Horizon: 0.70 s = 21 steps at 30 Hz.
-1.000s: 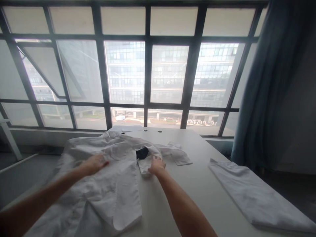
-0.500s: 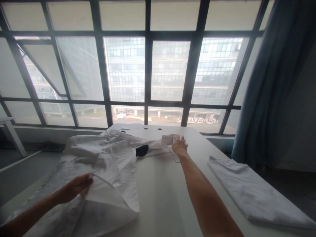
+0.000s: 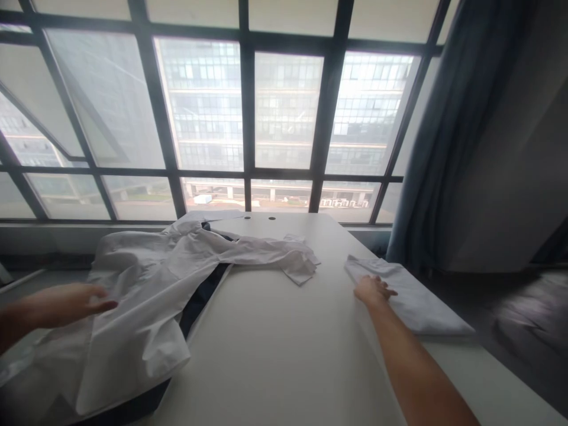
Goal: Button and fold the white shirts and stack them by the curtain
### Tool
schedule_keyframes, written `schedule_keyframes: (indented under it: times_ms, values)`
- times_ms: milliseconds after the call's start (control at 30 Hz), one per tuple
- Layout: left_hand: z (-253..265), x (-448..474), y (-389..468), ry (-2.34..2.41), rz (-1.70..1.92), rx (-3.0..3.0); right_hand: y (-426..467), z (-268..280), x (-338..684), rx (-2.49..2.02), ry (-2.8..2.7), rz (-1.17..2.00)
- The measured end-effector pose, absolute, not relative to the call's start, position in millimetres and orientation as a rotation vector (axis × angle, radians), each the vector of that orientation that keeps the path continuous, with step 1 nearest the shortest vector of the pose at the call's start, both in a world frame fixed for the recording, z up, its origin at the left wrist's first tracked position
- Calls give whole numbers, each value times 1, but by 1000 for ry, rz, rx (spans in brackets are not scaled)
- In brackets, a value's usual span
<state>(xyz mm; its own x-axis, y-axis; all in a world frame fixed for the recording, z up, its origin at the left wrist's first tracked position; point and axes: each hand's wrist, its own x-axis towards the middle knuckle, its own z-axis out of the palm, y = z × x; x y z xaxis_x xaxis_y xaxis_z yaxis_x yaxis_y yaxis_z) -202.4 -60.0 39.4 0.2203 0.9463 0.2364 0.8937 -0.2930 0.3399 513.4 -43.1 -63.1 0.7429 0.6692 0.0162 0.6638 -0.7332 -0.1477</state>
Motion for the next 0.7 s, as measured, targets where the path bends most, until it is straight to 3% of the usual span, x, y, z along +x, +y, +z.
schedule_keyframes:
  times_ms: [67,200,400,700]
  values:
    - [38,-158,-57,1871,410,2434,-58,-65,525,-2874,-949,144]
    - [-2,-85,-45,1420,327,2757,-85,-68,532,-2842,-1102,136]
    - [-96,-92,-9,1543,311,2705,-99,-57,514,-2767,-1406,-50]
    - [-93,-77,-4,1636,260,2575,-108,-54,310,-2246,-1986,50]
